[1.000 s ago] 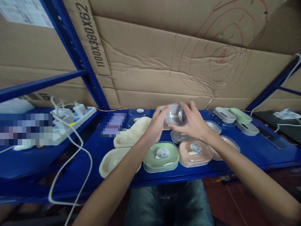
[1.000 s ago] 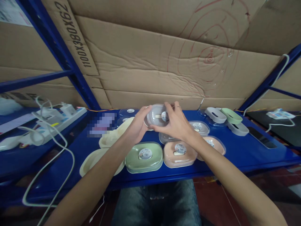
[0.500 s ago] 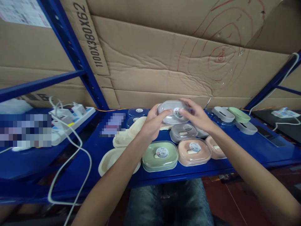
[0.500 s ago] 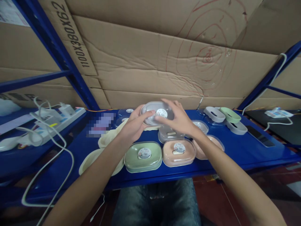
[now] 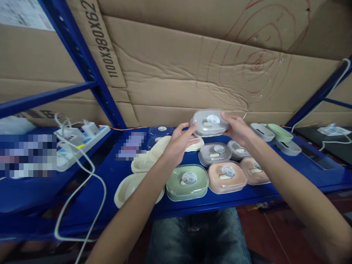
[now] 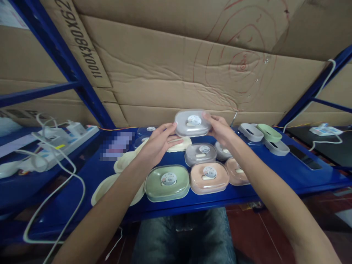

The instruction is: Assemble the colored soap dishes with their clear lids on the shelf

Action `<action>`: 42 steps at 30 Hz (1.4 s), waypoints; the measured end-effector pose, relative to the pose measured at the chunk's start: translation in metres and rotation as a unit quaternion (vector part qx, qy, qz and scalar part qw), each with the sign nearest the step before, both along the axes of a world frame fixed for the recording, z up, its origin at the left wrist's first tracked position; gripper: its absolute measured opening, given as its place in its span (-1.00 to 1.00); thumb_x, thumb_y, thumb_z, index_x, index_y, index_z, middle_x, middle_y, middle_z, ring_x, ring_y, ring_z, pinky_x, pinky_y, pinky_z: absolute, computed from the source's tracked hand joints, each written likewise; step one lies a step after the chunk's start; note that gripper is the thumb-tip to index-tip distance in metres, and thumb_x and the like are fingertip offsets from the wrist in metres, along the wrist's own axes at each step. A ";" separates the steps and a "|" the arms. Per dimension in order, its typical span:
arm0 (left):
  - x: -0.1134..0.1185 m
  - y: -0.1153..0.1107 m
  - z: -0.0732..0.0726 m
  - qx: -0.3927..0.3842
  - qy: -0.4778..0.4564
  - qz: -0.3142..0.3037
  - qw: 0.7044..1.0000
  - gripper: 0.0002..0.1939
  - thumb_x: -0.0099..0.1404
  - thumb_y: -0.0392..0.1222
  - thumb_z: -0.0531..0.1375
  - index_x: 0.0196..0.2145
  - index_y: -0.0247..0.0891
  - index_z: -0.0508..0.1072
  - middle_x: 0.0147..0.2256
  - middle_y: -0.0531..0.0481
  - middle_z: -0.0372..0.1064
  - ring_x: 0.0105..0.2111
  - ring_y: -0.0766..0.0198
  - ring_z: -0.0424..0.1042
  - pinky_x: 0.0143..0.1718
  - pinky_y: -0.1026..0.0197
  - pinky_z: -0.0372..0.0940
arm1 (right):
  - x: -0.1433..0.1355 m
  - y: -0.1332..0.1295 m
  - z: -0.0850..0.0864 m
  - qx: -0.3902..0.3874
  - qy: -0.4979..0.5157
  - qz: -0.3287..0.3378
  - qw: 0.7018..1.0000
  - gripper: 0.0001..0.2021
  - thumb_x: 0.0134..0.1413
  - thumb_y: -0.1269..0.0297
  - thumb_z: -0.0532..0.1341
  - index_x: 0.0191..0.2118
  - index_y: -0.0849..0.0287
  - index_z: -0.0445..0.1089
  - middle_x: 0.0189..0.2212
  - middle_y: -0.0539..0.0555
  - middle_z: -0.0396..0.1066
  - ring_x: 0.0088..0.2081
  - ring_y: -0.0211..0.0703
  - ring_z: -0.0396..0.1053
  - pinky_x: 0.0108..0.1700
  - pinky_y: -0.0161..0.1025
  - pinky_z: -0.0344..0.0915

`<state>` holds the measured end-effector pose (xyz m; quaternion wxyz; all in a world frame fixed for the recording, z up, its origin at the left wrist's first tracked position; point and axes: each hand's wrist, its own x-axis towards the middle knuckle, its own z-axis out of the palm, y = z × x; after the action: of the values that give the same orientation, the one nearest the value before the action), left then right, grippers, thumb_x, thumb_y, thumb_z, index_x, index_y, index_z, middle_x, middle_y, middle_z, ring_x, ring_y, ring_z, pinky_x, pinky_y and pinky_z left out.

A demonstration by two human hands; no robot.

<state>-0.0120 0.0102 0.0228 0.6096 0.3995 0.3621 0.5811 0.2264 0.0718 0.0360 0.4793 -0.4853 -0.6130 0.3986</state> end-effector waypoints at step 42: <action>-0.009 0.009 -0.005 0.063 0.113 0.041 0.991 -0.80 0.29 -0.03 0.33 -0.22 -0.18 0.62 0.05 -0.17 0.58 0.18 -0.08 0.51 0.12 -0.06 0.44 | 0.093 0.045 -0.043 0.054 -0.568 -0.066 0.818 -0.52 0.41 -0.03 0.27 0.25 0.17 0.55 0.18 0.29 0.59 0.29 0.26 0.48 0.31 -0.03 0.37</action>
<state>-0.0206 0.0190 0.0182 0.5143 0.4851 0.4070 0.5783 0.3195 0.1169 -0.0066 0.0964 -0.6382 -0.7637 -0.0146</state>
